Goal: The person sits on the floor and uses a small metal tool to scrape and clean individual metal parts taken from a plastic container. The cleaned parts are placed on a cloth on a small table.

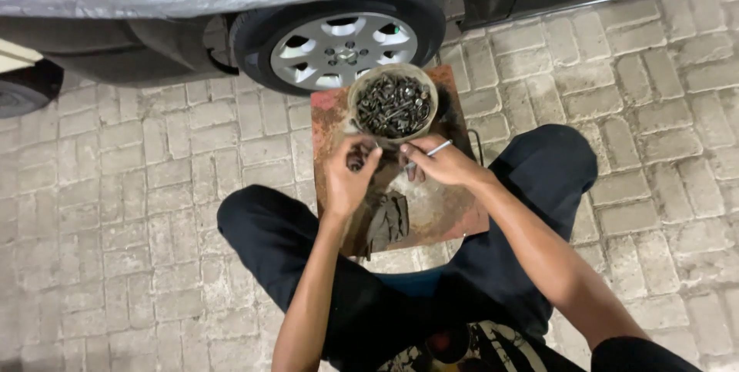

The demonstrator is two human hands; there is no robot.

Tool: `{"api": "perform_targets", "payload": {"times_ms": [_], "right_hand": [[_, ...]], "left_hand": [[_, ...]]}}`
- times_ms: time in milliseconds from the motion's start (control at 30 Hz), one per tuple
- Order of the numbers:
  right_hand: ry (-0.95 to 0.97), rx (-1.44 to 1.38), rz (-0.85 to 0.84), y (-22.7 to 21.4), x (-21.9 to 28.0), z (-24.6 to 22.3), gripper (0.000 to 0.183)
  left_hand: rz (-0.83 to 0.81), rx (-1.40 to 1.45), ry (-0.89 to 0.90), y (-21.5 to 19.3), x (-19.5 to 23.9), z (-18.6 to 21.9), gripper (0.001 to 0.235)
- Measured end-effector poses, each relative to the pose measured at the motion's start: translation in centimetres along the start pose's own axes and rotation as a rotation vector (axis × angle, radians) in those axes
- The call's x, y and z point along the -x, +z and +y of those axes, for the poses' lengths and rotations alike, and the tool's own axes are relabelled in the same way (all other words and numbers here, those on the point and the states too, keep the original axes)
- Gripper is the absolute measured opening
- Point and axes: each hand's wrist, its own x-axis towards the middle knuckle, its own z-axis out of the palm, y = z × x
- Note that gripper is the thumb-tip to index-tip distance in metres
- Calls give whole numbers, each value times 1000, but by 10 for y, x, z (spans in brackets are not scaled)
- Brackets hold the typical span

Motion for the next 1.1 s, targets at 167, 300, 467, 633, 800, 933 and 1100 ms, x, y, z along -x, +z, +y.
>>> {"api": "perform_targets", "payload": {"times_ms": [167,300,467,633,800,933,1100], "right_hand": [[-87,42,-22,7,-6,20,28],[-21,37,2,9,-1,11,33],[-29,86,104,10,5,10,25],[-55,78,247,27,5,43,26],[-38,54,421,37,-2,50,26],[32,16,453,40,-3,53,25],[-70,-37,408,47,-2,54,26]], "left_hand": [[-150,39,-158,5,49,-35,27],[-259,27,-122,15,48,-47,22],[-282,-45,-65,8,46,-45,16],[-322,-23,18,7,41,-33,9],[-345,-30,68,5,38,-30,8],[-309,-38,96,10,43,-41,5],[-225,-88,157,15,43,-37,7]]}}
